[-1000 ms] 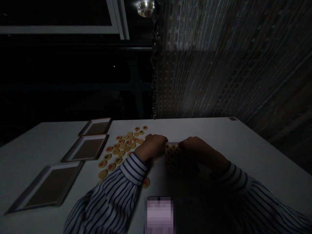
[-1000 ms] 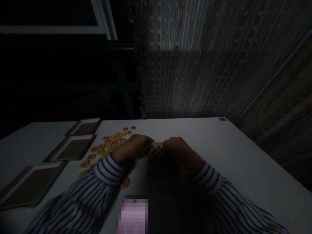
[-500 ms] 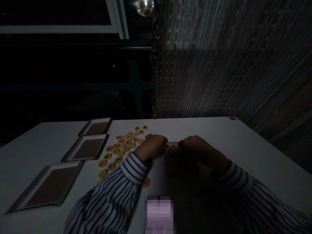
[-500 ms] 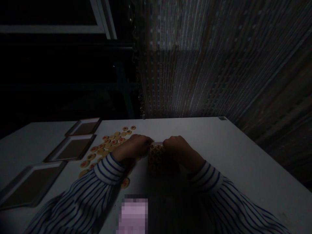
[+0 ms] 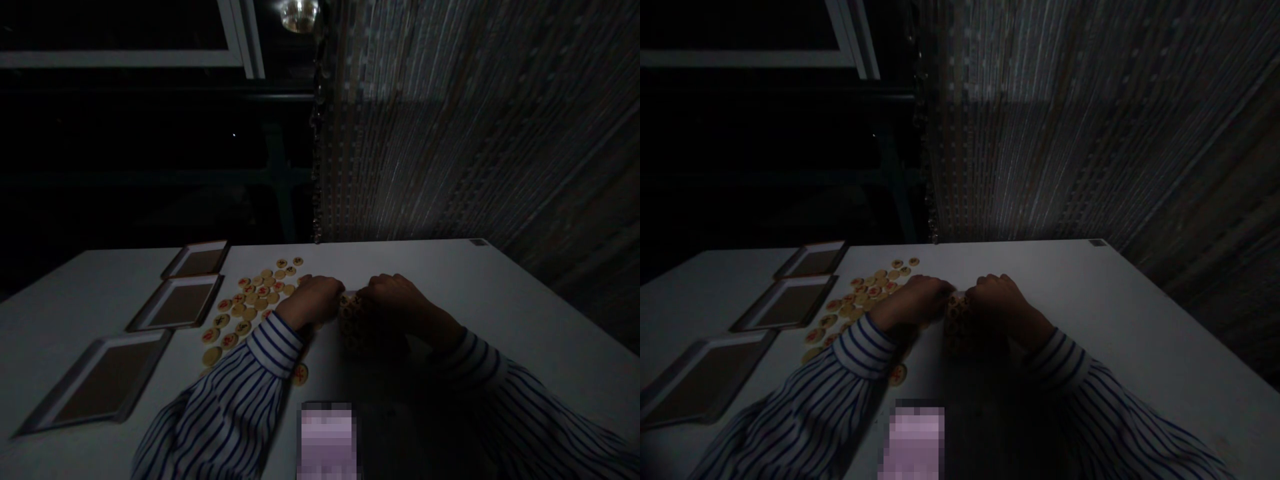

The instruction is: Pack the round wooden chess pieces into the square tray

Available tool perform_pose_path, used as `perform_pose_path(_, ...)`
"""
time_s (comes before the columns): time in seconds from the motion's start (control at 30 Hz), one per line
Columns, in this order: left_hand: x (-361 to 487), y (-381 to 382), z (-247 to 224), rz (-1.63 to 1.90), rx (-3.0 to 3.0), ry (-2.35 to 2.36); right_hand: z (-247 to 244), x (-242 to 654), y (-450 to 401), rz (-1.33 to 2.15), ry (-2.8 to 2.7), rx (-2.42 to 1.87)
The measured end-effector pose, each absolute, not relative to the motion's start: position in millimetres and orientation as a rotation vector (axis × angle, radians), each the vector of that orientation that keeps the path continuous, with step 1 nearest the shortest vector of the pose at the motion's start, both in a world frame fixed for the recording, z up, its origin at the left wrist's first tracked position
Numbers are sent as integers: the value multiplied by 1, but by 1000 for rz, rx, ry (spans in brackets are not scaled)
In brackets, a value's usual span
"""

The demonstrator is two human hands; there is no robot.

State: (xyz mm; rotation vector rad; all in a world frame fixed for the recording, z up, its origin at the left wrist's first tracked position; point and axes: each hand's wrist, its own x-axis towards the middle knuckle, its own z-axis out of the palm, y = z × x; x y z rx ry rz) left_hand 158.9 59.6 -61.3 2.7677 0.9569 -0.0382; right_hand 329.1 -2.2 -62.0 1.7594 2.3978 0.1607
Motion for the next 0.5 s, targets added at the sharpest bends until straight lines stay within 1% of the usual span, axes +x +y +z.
perform_pose_path(0.5,159,57,-58,-84,2770,974,-65,331,-2,159,2414,1744)
